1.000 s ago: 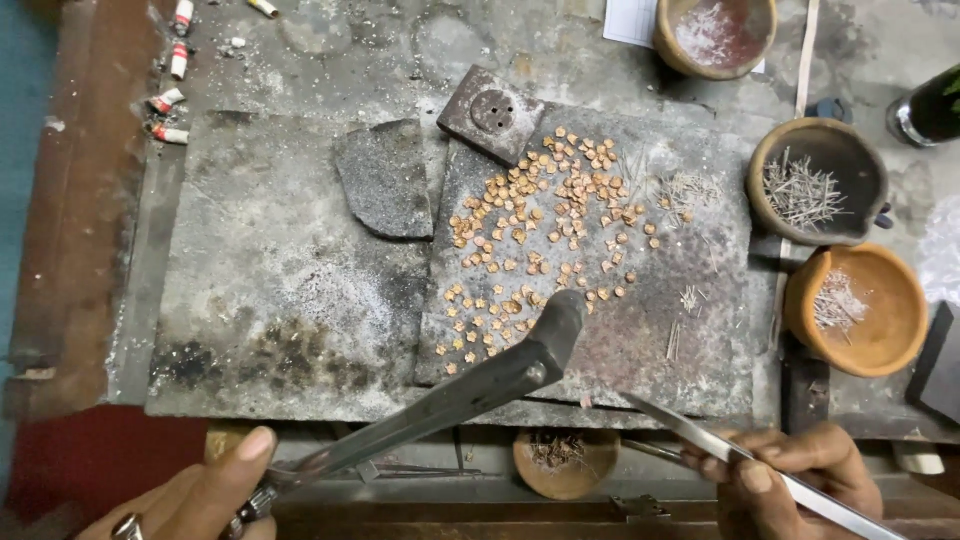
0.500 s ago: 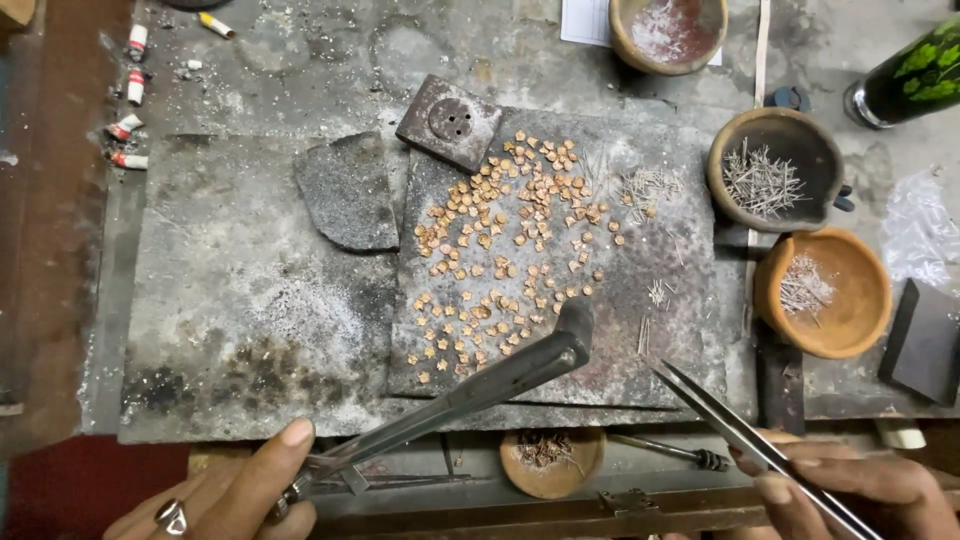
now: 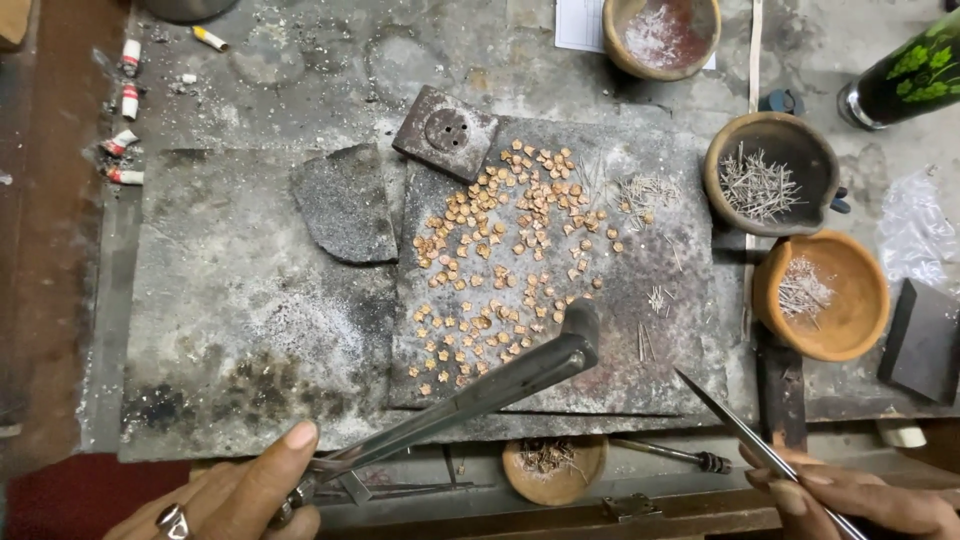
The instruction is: Soldering small metal jewelry components on a soldering block using a blowtorch and tweezers.
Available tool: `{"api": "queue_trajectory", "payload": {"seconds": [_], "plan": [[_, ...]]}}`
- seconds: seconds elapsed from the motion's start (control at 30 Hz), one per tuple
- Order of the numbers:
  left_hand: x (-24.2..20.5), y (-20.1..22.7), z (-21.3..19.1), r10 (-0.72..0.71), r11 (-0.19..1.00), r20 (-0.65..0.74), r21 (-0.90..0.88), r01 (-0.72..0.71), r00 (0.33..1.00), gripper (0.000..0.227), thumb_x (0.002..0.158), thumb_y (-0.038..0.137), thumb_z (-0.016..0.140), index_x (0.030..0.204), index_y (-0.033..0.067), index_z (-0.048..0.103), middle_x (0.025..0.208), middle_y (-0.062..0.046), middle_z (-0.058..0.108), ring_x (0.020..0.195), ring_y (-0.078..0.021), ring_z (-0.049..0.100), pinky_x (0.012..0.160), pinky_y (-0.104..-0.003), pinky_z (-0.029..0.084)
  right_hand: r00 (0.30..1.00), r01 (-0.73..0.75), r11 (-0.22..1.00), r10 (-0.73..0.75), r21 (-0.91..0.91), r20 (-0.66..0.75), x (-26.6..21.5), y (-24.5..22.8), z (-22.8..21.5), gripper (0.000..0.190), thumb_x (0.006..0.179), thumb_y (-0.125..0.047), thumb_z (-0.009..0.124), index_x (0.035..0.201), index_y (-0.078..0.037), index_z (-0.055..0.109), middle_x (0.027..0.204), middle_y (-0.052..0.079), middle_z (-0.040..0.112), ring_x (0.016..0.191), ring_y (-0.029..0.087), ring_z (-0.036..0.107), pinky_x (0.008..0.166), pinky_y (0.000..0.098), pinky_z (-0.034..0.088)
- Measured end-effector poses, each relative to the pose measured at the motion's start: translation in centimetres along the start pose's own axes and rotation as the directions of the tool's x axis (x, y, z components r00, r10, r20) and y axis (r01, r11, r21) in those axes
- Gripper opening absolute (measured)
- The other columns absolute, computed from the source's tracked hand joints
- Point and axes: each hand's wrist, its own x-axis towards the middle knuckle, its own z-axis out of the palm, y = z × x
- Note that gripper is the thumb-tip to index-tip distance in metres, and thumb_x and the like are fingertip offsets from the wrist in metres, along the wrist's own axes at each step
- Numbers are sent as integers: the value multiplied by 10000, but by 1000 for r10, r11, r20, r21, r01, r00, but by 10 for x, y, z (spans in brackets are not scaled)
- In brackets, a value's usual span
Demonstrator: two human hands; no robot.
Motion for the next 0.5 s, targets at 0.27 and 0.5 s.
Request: {"api": "queue_trajectory", "payload": {"seconds": [0.27,0.5], "plan": [[-12,-27,20,23,999,80,23,-25,996,957,768,418,745,1588,428,252,567,24,444,464,-136,449,463,-338,414,990,76,976,-49,202,-136,14,22,13,247,923,-63,690,1081,-51,501,970,136,731,986,209,792,905,247,651],[-32,-77,31,-43,971,363,-204,124,931,1252,577,623,908,1608,494,210,807,238,816,493,-23,747,577,-250,630,952,-78,978,131,195,-276,65,-50,44,194,1034,41,748,1129,99,589,1135,227,704,1030,263,739,933,271,569]]}}
